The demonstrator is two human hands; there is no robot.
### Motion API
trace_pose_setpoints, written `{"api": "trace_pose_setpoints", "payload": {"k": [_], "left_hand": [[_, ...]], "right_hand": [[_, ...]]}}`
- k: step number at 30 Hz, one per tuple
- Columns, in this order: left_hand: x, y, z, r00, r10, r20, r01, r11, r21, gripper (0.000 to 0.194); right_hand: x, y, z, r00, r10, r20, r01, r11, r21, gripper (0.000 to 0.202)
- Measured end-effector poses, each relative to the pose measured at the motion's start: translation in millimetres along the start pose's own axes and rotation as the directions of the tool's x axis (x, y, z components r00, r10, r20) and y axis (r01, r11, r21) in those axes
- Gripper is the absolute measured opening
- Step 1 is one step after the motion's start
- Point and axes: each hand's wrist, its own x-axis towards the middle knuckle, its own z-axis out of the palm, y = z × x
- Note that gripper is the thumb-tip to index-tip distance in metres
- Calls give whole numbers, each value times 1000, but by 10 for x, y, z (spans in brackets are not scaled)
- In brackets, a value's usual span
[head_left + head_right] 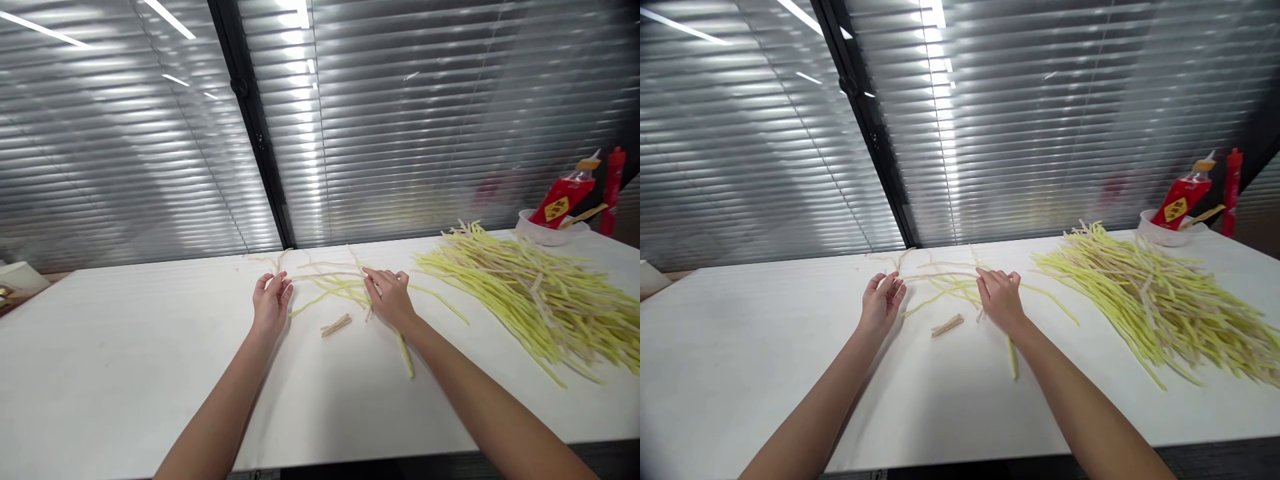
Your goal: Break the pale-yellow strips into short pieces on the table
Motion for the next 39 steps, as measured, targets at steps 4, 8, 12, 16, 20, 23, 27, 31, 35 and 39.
{"api": "trace_pose_setpoints", "payload": {"k": [4,8,12,16,20,23,27,31,35,39], "left_hand": [[16,-1,-17,999,42,-2,-42,999,13,35],[18,-7,-24,998,68,15,-68,997,39,40],[-30,-14,2,992,97,80,-105,990,92,42],[-111,-2,58,984,115,138,-130,986,106,43],[-208,19,127,982,76,174,-96,989,108,36],[-287,15,167,973,92,211,-115,989,97,38],[-386,-28,185,929,113,353,-165,979,122,53],[-479,-67,204,920,62,388,-138,975,173,43],[-545,-63,238,937,47,346,-114,978,175,25],[-579,-61,254,941,77,328,-131,981,144,20]], "right_hand": [[27,-8,35,966,256,-33,-225,897,379,17],[96,-23,36,848,522,95,-361,437,824,20],[147,-74,-46,779,568,265,-348,41,937,23],[150,-145,-125,783,538,311,-331,-63,942,21],[132,-208,-150,787,542,295,-326,-41,944,19],[119,-241,-152,754,600,266,-324,-13,946,20],[110,-272,-155,714,663,226,-320,21,947,20],[96,-285,-159,729,662,176,-328,112,938,20],[69,-284,-154,770,630,101,-328,255,909,18],[33,-313,-190,868,479,-128,-268,671,691,20]]}}
